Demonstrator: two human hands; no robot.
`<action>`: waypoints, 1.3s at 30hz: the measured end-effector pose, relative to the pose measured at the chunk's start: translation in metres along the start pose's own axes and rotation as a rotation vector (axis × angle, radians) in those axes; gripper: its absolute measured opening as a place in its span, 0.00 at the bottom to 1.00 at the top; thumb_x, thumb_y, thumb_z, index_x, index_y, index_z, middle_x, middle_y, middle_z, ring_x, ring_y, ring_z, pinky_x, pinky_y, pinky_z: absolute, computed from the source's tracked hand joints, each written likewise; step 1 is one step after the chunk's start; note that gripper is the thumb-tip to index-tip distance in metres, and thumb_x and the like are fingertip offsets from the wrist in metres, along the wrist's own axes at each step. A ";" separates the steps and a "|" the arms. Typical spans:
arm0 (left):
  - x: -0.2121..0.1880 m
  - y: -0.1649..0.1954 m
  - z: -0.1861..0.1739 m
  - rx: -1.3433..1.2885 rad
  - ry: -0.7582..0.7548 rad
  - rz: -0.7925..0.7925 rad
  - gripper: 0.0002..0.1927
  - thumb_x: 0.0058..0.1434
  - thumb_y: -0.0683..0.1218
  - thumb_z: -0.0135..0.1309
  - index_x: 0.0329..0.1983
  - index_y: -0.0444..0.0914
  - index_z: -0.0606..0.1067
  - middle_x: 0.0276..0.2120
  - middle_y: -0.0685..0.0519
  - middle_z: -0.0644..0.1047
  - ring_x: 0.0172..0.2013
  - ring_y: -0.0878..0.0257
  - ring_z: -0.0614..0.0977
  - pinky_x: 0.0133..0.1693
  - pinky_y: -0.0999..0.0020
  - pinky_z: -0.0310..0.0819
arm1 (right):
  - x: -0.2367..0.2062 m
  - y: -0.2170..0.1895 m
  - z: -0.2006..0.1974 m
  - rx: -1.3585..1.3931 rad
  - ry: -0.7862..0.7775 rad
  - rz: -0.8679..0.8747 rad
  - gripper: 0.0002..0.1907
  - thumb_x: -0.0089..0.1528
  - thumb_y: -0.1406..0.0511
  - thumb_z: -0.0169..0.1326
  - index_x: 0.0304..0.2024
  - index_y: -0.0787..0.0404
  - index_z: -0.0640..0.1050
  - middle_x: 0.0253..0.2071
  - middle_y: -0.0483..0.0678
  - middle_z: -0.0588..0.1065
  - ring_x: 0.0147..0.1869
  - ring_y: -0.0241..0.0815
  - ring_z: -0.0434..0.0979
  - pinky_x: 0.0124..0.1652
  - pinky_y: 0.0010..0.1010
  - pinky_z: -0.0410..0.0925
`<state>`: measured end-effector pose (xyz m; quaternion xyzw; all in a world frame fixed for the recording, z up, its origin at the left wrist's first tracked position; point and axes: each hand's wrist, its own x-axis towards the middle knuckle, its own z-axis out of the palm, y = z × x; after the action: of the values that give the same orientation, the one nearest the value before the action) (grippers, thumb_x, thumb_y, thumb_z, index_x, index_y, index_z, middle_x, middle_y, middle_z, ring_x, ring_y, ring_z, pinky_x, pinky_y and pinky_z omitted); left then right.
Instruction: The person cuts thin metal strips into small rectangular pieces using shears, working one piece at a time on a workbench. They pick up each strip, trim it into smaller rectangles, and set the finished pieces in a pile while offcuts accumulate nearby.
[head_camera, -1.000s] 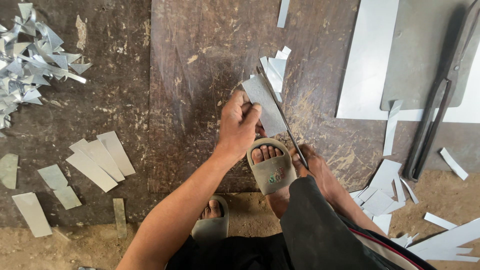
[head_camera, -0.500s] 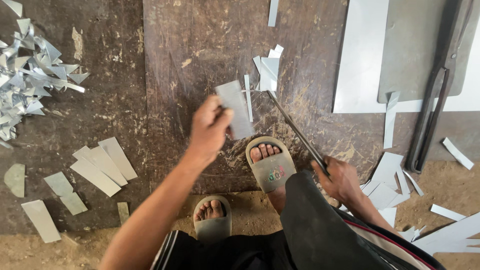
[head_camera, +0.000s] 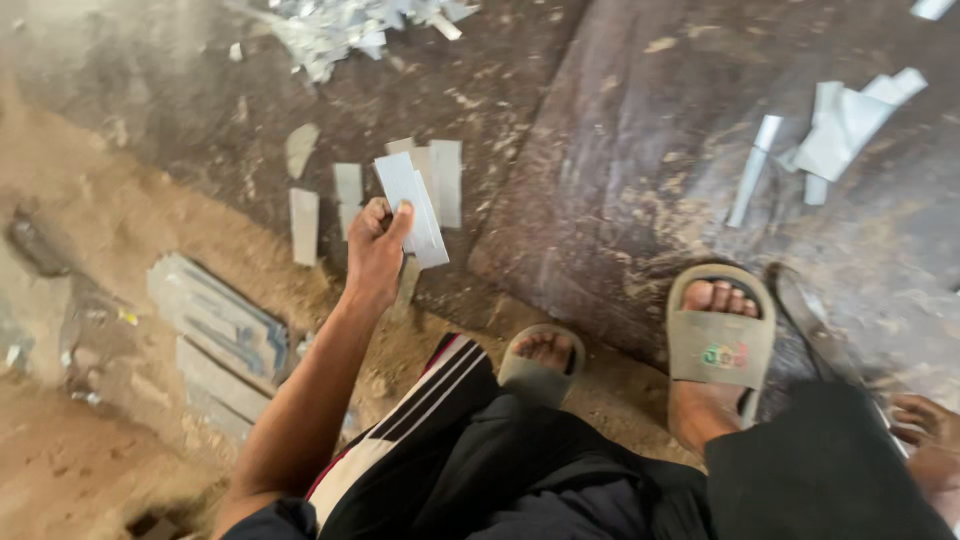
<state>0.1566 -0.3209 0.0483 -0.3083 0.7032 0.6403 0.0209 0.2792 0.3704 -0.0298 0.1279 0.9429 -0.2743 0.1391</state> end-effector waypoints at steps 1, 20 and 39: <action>0.003 -0.003 -0.012 0.097 0.055 0.046 0.10 0.72 0.43 0.58 0.36 0.34 0.72 0.30 0.62 0.69 0.30 0.74 0.66 0.30 0.75 0.58 | 0.007 0.001 0.006 0.035 -0.027 0.006 0.19 0.64 0.59 0.66 0.45 0.67 0.75 0.44 0.58 0.76 0.46 0.54 0.77 0.45 0.44 0.69; 0.063 -0.016 -0.010 0.145 0.335 0.308 0.02 0.74 0.38 0.51 0.45 0.35 0.75 0.38 0.57 0.73 0.34 0.71 0.70 0.36 0.76 0.68 | 0.043 -0.020 0.029 0.199 -0.519 0.424 0.16 0.70 0.60 0.60 0.38 0.69 0.83 0.29 0.63 0.79 0.29 0.58 0.83 0.30 0.48 0.76; 0.004 -0.045 0.128 0.396 -0.818 -0.258 0.08 0.73 0.40 0.52 0.50 0.31 0.74 0.20 0.48 0.75 0.15 0.72 0.67 0.13 0.71 0.59 | -0.036 -0.116 -0.049 0.340 0.069 0.029 0.07 0.64 0.67 0.60 0.40 0.65 0.78 0.36 0.54 0.78 0.36 0.49 0.81 0.35 0.37 0.72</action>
<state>0.1272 -0.2057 -0.0162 -0.1056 0.7018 0.5550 0.4340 0.2665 0.2970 0.0782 0.1724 0.8853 -0.4231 0.0868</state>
